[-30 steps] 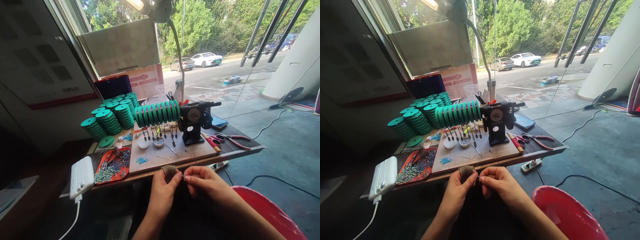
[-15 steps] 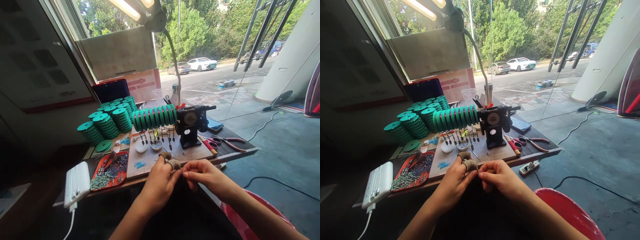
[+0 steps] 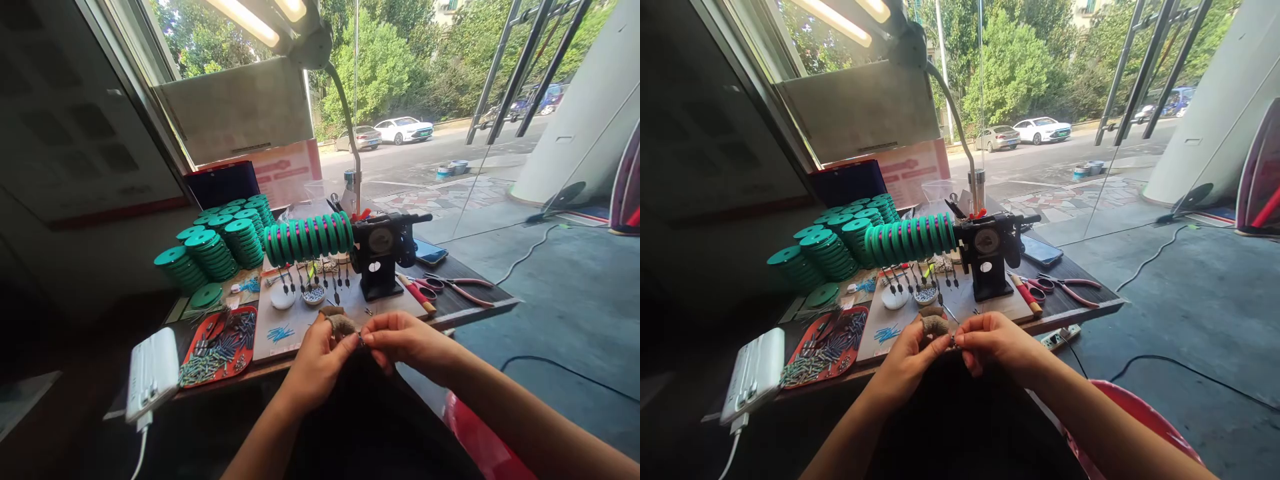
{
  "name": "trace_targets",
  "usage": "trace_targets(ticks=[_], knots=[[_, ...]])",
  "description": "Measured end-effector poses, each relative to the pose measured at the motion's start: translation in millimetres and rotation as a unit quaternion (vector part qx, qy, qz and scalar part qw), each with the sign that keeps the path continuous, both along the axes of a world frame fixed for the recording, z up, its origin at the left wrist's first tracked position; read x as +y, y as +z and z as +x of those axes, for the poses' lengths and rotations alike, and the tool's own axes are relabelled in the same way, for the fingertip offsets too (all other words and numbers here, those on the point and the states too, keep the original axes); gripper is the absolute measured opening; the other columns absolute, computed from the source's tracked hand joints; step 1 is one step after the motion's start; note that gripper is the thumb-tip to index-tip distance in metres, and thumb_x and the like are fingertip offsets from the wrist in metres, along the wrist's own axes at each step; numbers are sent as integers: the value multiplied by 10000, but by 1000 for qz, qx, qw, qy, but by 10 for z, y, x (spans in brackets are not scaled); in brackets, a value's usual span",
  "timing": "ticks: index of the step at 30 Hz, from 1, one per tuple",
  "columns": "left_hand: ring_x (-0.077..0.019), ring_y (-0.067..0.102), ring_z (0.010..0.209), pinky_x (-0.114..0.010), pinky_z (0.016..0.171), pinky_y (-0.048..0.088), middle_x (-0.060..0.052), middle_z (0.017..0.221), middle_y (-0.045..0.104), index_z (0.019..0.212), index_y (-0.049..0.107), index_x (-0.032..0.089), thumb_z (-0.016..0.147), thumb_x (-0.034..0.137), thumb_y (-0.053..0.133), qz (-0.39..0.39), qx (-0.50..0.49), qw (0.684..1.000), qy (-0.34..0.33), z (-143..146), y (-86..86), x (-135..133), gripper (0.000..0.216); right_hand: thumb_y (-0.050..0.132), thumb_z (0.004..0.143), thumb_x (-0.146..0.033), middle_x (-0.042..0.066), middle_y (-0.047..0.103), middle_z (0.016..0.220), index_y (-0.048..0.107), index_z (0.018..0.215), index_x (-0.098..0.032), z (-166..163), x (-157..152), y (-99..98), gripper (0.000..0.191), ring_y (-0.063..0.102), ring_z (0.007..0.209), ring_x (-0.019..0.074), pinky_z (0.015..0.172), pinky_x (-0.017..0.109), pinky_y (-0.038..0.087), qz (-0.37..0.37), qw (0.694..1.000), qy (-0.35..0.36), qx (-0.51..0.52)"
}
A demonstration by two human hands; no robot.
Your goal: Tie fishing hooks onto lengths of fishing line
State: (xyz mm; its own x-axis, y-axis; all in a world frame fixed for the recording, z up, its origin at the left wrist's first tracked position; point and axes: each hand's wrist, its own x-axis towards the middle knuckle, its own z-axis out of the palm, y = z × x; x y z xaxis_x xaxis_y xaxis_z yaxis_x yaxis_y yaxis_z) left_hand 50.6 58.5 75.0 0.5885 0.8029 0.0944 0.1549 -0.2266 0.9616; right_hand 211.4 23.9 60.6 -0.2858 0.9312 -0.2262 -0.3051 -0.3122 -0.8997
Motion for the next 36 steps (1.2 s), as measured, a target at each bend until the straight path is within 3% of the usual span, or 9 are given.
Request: trace_targets(ticks=[6,12,20,27,36], knots=[[-148,492,690,-253,681,376,6,683,551,717,600,153,713,250,603,-90,-96,987,90,74,-47,-2,97,706,611,-370,-34,583,444,594,644,-129,-81,-22,60,269,496,406,65,434,188,350,58,991,-102,-62],[-127,489,626,-238,648,375,29,610,543,687,601,154,689,231,618,-125,-139,974,129,113,-62,-14,79,724,597,-370,-22,592,459,613,637,-124,-135,-20,62,273,503,430,79,470,213,373,84,986,-123,-73],[-159,572,729,-271,723,428,-10,693,619,759,628,156,703,250,599,-175,-238,947,124,177,-120,-75,113,709,643,-286,-24,577,474,600,638,-116,-183,28,-45,202,486,420,53,459,178,356,3,991,-81,109],[-99,519,494,-227,523,441,25,542,572,694,627,149,688,207,603,-243,-330,903,126,238,-88,-130,63,726,620,-315,-39,548,496,615,725,-132,-305,15,-116,239,472,457,59,503,190,371,-12,983,-108,146],[-58,431,415,-183,406,349,38,560,536,689,618,144,675,244,620,-254,-343,894,139,255,-144,-135,100,698,641,-366,-43,521,443,601,659,-139,-506,-22,-151,247,414,426,65,477,195,298,49,970,-211,107]])
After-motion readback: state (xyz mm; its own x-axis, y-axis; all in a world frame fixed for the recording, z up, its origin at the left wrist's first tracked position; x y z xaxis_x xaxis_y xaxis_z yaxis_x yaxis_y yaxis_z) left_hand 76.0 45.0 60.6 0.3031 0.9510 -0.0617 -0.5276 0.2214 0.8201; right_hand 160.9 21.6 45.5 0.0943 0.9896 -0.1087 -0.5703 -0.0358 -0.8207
